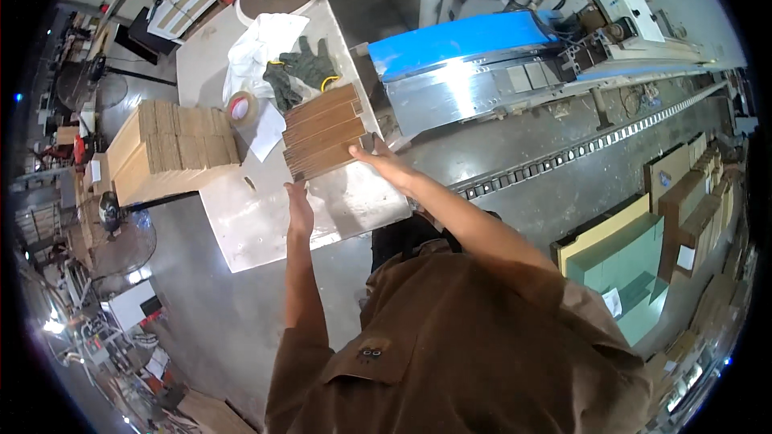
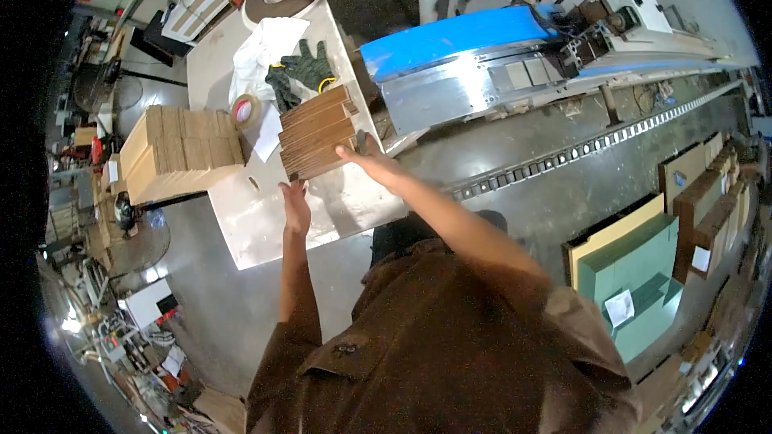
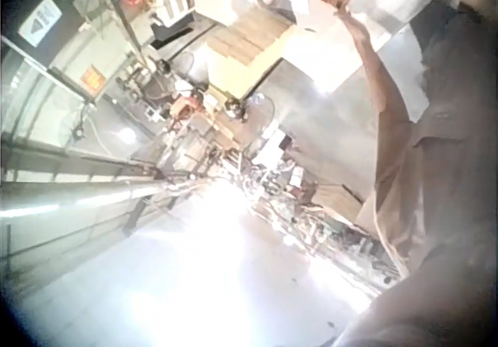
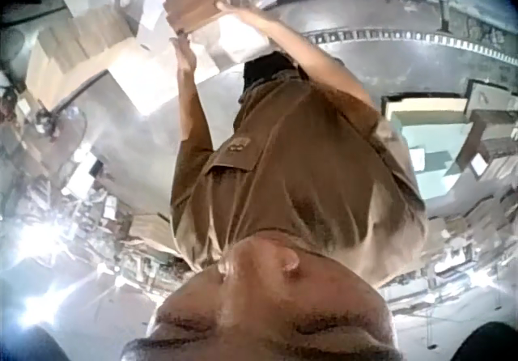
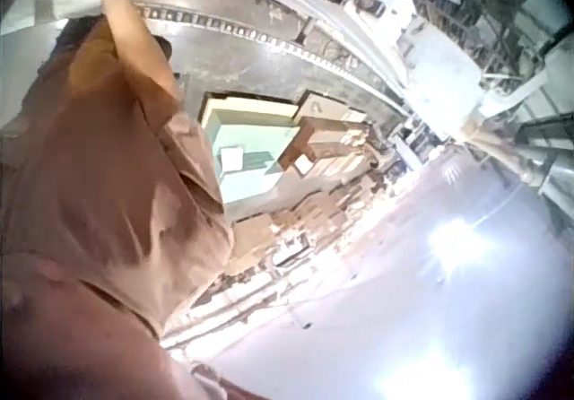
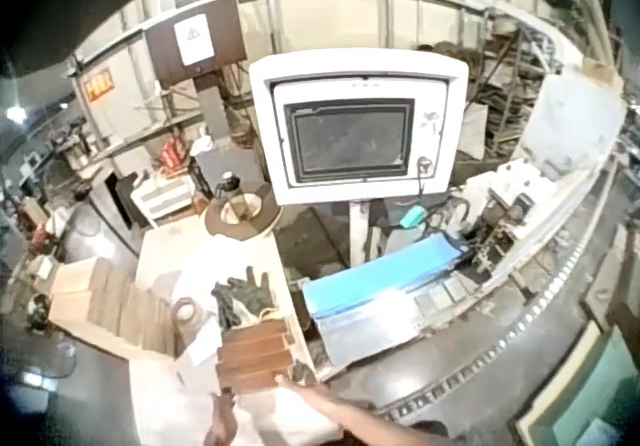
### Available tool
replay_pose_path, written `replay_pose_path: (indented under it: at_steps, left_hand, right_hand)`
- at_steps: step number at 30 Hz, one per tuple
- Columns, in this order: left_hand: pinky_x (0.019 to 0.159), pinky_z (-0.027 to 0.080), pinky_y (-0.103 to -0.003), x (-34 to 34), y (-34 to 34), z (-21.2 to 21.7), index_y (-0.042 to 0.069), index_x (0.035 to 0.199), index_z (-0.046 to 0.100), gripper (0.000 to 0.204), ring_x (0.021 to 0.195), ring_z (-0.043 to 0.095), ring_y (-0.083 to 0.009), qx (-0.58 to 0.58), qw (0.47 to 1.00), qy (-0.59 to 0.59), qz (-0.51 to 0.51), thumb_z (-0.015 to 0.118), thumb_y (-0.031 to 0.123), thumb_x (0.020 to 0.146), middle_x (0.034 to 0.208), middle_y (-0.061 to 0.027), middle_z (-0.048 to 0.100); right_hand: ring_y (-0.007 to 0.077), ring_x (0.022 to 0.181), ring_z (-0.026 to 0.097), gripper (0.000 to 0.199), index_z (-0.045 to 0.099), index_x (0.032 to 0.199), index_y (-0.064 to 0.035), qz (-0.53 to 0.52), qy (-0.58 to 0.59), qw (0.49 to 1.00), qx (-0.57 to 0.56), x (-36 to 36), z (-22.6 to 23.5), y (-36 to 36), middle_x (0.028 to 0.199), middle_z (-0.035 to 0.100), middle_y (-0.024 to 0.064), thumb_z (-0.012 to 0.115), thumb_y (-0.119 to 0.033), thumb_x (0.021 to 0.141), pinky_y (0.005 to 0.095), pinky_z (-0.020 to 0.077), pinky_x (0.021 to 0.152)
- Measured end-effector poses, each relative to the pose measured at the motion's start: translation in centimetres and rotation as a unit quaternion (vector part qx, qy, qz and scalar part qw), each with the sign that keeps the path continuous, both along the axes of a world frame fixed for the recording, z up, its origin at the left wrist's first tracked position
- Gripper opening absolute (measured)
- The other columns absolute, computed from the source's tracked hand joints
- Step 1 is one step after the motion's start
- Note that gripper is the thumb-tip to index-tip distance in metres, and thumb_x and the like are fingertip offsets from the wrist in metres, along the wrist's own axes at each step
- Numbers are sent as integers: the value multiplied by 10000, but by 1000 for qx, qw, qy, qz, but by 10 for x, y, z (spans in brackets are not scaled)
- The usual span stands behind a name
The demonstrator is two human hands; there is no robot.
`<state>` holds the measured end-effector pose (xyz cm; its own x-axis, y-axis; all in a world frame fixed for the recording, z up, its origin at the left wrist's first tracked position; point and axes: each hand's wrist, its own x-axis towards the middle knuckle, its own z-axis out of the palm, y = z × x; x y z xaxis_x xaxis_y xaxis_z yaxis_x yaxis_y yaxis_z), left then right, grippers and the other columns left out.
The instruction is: The person operates a woodworking machine, feeding rectangular wooden blocks through a blue conveyor belt. They periodically pause to refill a hopper with a white granular substance from a bag and adjust the machine's controls.
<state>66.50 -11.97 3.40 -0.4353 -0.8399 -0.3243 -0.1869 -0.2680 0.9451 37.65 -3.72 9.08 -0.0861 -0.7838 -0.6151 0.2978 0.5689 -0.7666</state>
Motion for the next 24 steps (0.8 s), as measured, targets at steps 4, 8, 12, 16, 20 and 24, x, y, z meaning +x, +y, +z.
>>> replay_pose_path:
  at_steps: [4, 8, 12, 16, 20, 24]
  left_hand:
    - [1309, 138, -472, -32, -2, 25, -4, 1693, 230, 865, 1610, 242, -292, 24, 999, -2, 30, 226, 652, 1129, 1751, -147, 280]
    - [1247, 221, -430, -22, -4, 14, 57, 1680, 316, 746, 1536, 366, -274, 66, 993, 28, 95, 356, 562, 1133, 1686, -119, 413]
    - [968, 381, -341, -53, 24, 37, 111, 1498, 546, 755, 1181, 583, -207, 117, 963, 51, 236, 513, 695, 1019, 1356, -70, 668]
    - [1149, 338, -465, -82, 93, 39, 51, 1497, 534, 710, 1365, 544, -258, 95, 959, 91, 252, 437, 608, 1068, 1457, -100, 624]
    - [1207, 316, -505, -168, 158, 69, 0, 1504, 515, 700, 1419, 532, -293, 83, 942, 74, 315, 373, 536, 1078, 1500, -144, 602]
    - [1180, 296, -437, -235, 155, 41, 54, 1475, 537, 644, 1417, 542, -266, 69, 954, 94, 278, 417, 534, 1063, 1464, -116, 645]
  right_hand:
    - [368, 1606, 271, 1355, 168, 1711, -24, 51, -58, 997, 1, 4, -8, -27, 1719, 317, 251, 755, -826, 789, 481, 251, 1299]
    - [347, 1580, 321, 1211, 336, 1680, -65, 67, -93, 993, -3, 11, -1, -29, 1714, 354, 199, 771, -781, 805, 502, 250, 1288]
    - [293, 1597, 273, 1228, 225, 1694, -33, 128, -127, 984, -10, -2, 7, -25, 1712, 334, 180, 780, -713, 834, 452, 219, 1294]
    - [325, 1585, 293, 1214, 255, 1657, -1, 131, -42, 990, -23, -29, -8, -1, 1659, 352, 222, 809, -666, 806, 430, 259, 1289]
    - [374, 1657, 42, 1370, 61, 1695, 51, 208, 7, 978, 18, -96, 2, 47, 1764, 78, 274, 752, -743, 819, 474, 131, 1335]
    - [364, 1654, 78, 1370, 33, 1687, 79, 115, -4, 993, 7, -184, 16, 68, 1764, 85, 279, 788, -686, 837, 468, 117, 1335]
